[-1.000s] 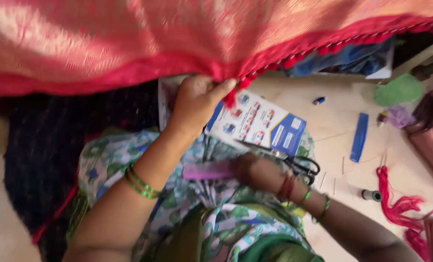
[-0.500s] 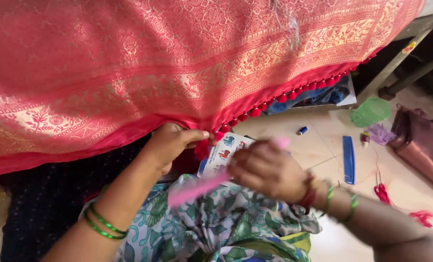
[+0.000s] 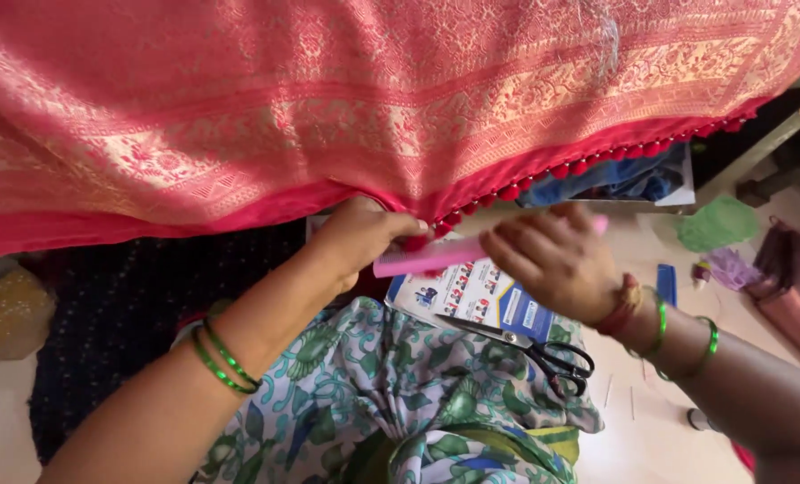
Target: Attaching decorative pom-pom tassels to the border of a pink saree or textile.
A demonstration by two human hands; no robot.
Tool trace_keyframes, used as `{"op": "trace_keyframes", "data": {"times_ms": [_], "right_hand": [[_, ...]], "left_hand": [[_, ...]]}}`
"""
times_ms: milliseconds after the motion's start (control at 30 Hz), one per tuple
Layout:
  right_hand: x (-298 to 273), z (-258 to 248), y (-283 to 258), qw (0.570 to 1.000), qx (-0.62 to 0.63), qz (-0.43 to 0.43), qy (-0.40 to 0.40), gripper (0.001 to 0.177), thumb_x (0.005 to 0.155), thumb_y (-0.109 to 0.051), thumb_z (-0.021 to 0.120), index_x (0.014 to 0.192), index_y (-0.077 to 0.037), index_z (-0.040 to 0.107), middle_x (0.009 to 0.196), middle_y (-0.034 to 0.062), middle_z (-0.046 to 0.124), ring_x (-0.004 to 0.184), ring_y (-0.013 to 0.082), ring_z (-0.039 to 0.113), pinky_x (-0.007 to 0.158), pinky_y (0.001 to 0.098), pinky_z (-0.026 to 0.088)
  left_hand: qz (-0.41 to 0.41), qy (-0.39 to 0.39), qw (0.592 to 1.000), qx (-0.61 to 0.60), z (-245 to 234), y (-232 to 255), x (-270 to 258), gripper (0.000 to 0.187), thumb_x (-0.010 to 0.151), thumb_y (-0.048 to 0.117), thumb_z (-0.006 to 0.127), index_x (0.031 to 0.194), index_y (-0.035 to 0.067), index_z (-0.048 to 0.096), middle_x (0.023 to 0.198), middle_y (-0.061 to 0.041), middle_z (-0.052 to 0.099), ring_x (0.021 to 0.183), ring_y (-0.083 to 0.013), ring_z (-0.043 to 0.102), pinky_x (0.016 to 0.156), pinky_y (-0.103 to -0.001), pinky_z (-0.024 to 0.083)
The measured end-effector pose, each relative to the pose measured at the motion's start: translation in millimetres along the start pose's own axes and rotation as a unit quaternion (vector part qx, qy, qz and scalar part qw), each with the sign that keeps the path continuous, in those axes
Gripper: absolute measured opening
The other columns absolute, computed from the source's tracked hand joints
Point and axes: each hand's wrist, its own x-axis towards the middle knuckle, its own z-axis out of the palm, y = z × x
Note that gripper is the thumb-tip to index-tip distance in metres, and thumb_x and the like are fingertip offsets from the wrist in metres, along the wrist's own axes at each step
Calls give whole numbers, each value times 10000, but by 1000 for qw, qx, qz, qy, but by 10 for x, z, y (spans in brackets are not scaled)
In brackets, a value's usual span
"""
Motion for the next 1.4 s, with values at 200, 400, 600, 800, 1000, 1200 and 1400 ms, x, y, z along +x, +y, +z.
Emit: {"op": "trace_keyframes", "data": {"times_ms": [200,400,600,800,1000,1200,1400], "right_hand": [[-203,142,-283,994,101,-46,-20,323,869,-161,688,1183,-83,679,1085,48,719,1001,191,692,804,373,474],[-630,578,-1131,897,408,61,-161,395,847,-85,658,1237,-83,712,1033,55,735,981,242,708,847,408,551],[-500,913,-953,729,544,415,-27,271,850,-17,650,1109,-32,729,1094,60,787,985,192,768,885,360,612],[214,991,-652,238,807,531,101,264,936,-181,625,1163,-64,693,1061,16,749,935,111,711,815,288,580],[61,1363,-930,349,764,524,142,136,1031,-131,688,1021,-2,729,967,45,700,844,89,619,770,276,505],[-13,1224,-1081,629,567,503,172,183,1010,-149,675,981,31,693,1088,45,613,991,115,570,848,264,485],[98,1139,-881,615,617,474,126,415,890,-178,681,1234,-8,522,1194,30,586,1121,106,552,968,270,463]], "left_hand": [[-4,19,1000,-8,36,46,-94,202,833,92,708,958,-64,734,834,-149,779,722,-210,771,690,-365,620],[80,-2,996,-42,118,-406,-10,245,949,154,603,1016,-24,758,911,-104,797,817,-141,748,775,-291,592],[214,129,968,29,453,-689,-309,238,1024,211,618,1017,7,741,879,-46,793,827,-76,717,794,-252,567],[252,222,927,169,567,-680,-442,208,974,201,688,977,-1,742,803,-106,753,696,-125,685,654,-297,541],[241,162,920,264,318,-532,-429,230,909,226,773,921,-3,759,765,-124,735,688,-167,656,653,-315,499],[148,76,984,-56,357,-577,-123,247,991,199,689,947,-34,756,853,-53,754,782,-112,670,729,-273,533],[200,180,963,18,504,-666,-175,196,991,187,668,1006,12,756,878,-66,741,792,-114,681,751,-282,558]]}}
